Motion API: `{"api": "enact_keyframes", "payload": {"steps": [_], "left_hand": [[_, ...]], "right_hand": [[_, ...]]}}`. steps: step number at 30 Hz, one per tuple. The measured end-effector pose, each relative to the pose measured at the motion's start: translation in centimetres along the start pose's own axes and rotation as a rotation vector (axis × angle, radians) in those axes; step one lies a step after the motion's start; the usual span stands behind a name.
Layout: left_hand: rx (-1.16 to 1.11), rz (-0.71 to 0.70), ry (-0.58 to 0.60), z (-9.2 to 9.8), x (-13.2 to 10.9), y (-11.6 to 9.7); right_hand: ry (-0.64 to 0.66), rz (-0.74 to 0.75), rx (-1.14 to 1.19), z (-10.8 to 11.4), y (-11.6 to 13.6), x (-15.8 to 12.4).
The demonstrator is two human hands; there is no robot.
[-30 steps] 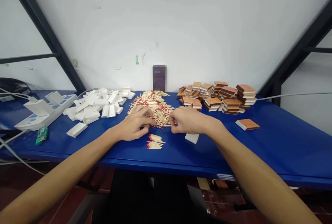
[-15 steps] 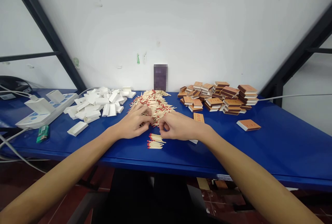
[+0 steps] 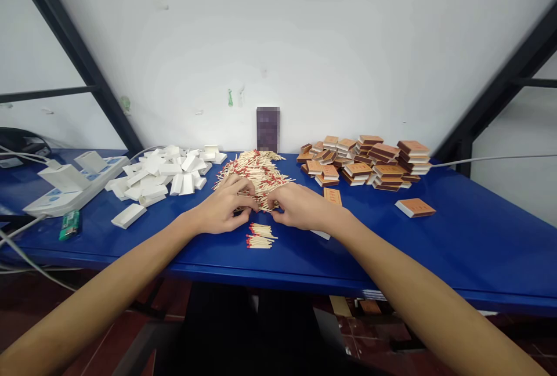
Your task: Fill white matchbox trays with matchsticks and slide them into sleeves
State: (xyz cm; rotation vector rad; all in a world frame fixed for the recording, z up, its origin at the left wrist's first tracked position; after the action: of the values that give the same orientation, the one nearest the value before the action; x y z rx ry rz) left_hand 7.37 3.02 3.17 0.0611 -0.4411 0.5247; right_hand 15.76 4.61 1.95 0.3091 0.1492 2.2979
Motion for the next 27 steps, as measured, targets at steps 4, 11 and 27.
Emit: {"api": "enact_keyframes", "payload": {"steps": [4, 11, 27], "left_hand": [[0.011, -0.033, 0.038, -0.5, 0.0, -0.4], [0.068, -0.034, 0.084, -1.2, -0.1, 0.0], [0.101, -0.029, 0.027, -0.6, 0.0, 0.4]], "right_hand": [[0.022, -0.019, -0.036, -0.1, -0.6, -0.1], [0.068, -0.078, -0.081, -0.6, -1.5, 0.0], [-0.081, -0.011, -0.011, 2.4, -0.7, -0.6]]}}
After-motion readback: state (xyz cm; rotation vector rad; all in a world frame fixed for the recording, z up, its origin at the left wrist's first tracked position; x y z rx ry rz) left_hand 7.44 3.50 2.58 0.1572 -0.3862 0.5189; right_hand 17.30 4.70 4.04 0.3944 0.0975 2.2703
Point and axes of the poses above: each hand's wrist, its own x-axis towards the middle knuckle, its own z-axis out of the back of the hand, y = z × x, the point moved 10 cm from there along x, towards the middle knuckle, and after that the axes turned 3 degrees about -y, right-handed, at the moved point
